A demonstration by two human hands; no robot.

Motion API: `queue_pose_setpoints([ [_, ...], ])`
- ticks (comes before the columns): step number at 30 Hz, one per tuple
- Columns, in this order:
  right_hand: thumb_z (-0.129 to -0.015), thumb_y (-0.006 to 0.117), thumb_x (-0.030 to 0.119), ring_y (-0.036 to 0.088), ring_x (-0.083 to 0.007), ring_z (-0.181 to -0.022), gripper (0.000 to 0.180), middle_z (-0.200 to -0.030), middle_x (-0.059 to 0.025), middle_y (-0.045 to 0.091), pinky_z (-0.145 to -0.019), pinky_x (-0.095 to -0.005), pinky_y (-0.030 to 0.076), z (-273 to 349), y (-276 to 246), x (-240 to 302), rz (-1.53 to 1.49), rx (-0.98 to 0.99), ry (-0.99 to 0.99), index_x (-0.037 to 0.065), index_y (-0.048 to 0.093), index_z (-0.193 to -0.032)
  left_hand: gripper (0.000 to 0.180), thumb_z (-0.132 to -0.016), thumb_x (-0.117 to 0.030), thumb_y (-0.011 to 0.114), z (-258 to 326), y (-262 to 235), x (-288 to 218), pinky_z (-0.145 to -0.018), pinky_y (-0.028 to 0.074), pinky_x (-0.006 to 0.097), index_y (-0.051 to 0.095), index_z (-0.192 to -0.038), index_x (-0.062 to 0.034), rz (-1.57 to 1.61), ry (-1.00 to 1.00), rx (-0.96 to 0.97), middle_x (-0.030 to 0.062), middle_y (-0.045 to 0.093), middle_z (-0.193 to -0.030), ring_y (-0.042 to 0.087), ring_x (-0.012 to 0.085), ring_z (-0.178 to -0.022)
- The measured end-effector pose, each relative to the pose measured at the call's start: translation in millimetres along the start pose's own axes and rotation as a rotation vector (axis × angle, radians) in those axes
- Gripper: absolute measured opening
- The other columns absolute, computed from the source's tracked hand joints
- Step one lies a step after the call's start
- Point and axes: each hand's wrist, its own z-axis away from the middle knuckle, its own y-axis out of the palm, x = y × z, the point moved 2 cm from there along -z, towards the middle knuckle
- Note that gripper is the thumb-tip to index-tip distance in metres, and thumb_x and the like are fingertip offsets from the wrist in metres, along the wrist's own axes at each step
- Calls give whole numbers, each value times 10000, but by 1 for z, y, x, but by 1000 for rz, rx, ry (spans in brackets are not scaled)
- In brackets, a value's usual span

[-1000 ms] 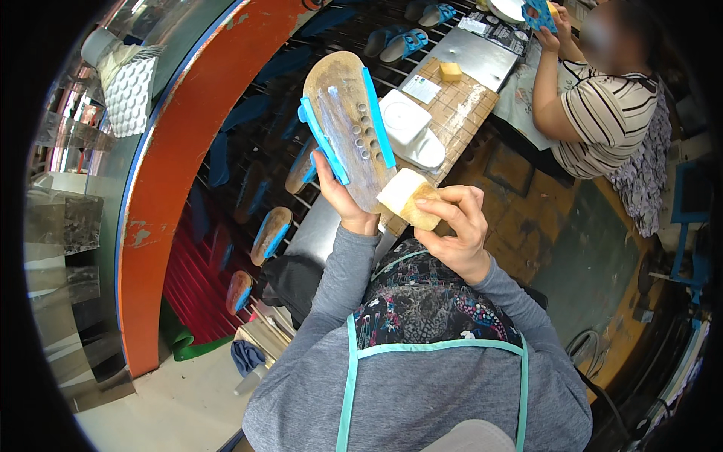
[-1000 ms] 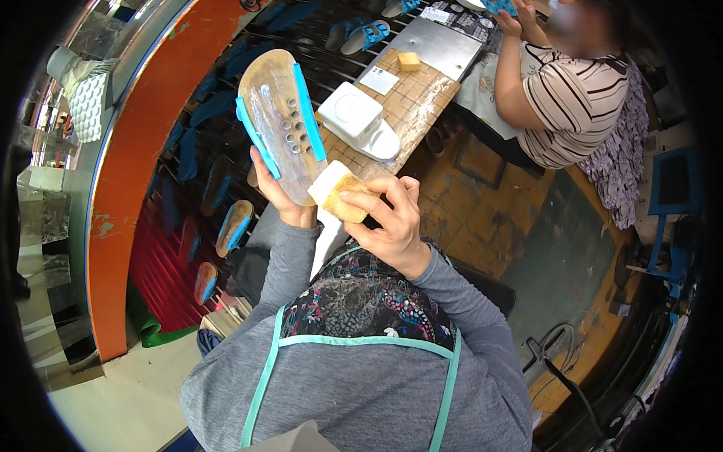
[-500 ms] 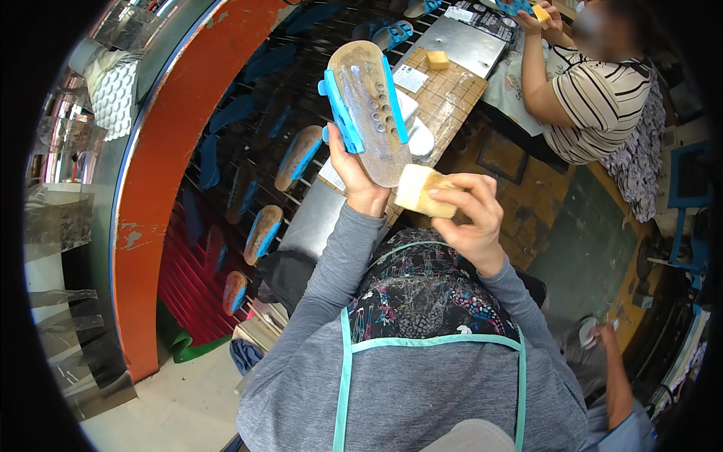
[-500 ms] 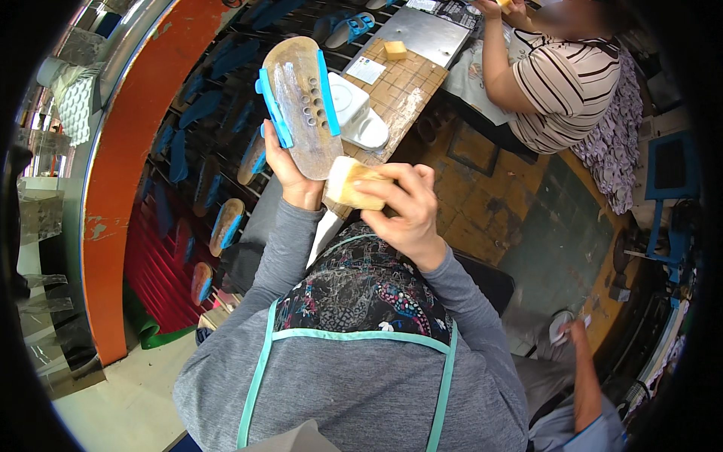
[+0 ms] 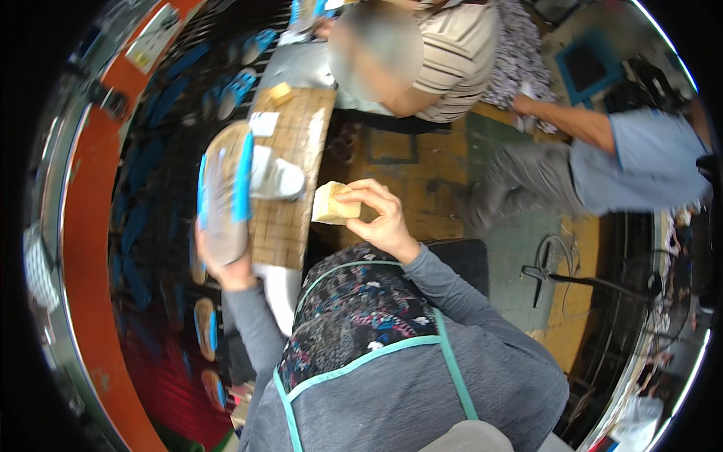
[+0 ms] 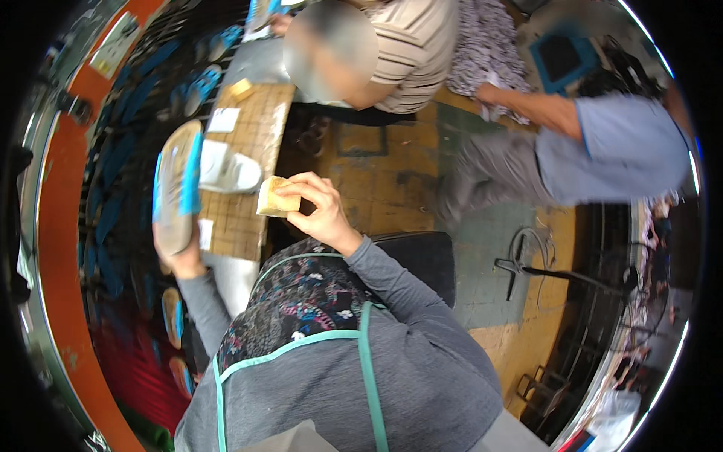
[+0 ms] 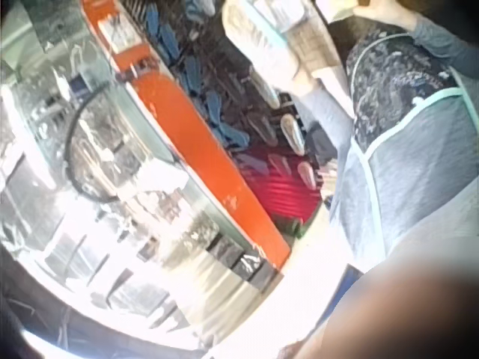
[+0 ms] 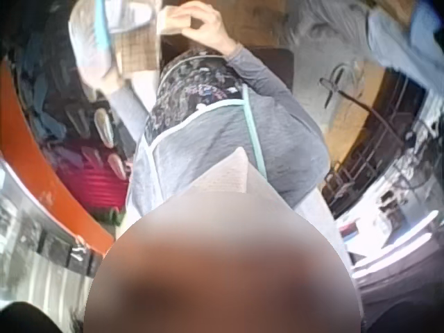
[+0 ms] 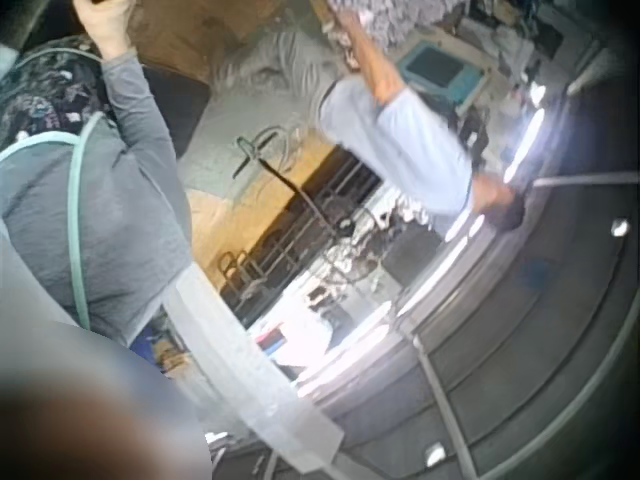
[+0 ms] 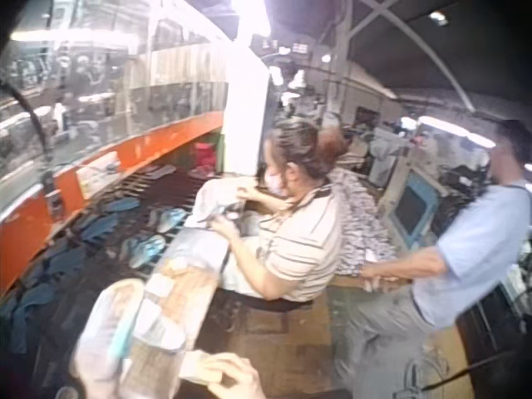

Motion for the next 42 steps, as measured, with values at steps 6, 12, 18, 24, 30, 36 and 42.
queue_pose_setpoints([
  [6, -642, 673, 9, 639, -243, -952, 302, -984, -99, 655, -847, -323, 495, 29, -16, -43, 84, -100, 121, 48, 684, -942, 736, -789, 27, 638, 54, -60, -67, -1180, 136, 526, 262, -1419, 79, 478, -44, 734, 261, 196, -1518, 158, 377, -1424],
  [12, -637, 675, 23, 650, -260, -891, 290, -935, -117, 650, -828, -334, 516, 21, 10, -67, 135, -45, 103, 39, 683, -927, 669, -830, -107, 717, 102, -97, -97, -1122, 343, 495, 372, -1385, 36, 680, 148, 875, 234, 279, -1495, 283, 362, -1381],
  [18, -599, 743, 74, 654, -300, -802, 270, -864, -124, 665, -696, -382, 535, -1, 63, -74, 95, 1, -140, 62, 672, -859, 538, -901, -17, 481, 114, -100, -105, -1187, 151, 461, 327, -1407, 82, 699, 94, 519, 227, 286, -1503, 259, 333, -1405],
  [24, -653, 704, 73, 581, -212, -971, 370, -1043, -45, 596, -809, -349, 354, -4, 104, -87, 323, 204, -172, 135, 646, -1013, 494, -933, -131, 451, 103, -101, -78, -1023, 298, 450, 370, -1389, 40, 442, 49, 302, 200, 401, -1380, 398, 312, -1226],
  [30, -639, 719, 83, 607, -217, -898, 353, -985, -69, 629, -760, -343, 387, 4, 100, -97, 311, 191, -163, 135, 676, -985, 474, -964, -245, 420, 112, -97, -68, -860, 446, 439, 413, -1371, -2, 151, 98, 126, 173, 516, -1258, 536, 291, -1048],
  [36, -760, 709, 14, 599, -98, -718, 274, -901, -4, 664, -598, -212, 472, -14, 76, -67, -791, 52, 768, 105, 619, -1002, 480, -996, -359, 390, 102, -51, -66, -697, 593, 429, 457, -1353, -45, -234, 120, 95, 147, 631, -1136, 675, 270, -869],
  [42, -678, 732, -57, 572, -208, -1073, 528, -1121, -111, 604, -958, -347, 456, -11, 28, 83, -807, 336, 121, -12, 539, -1168, 543, -935, -468, 482, 79, -5, -65, -817, 566, 460, 543, -1246, -27, -59, -90, 119, 161, 658, -1069, 670, 304, -916],
])
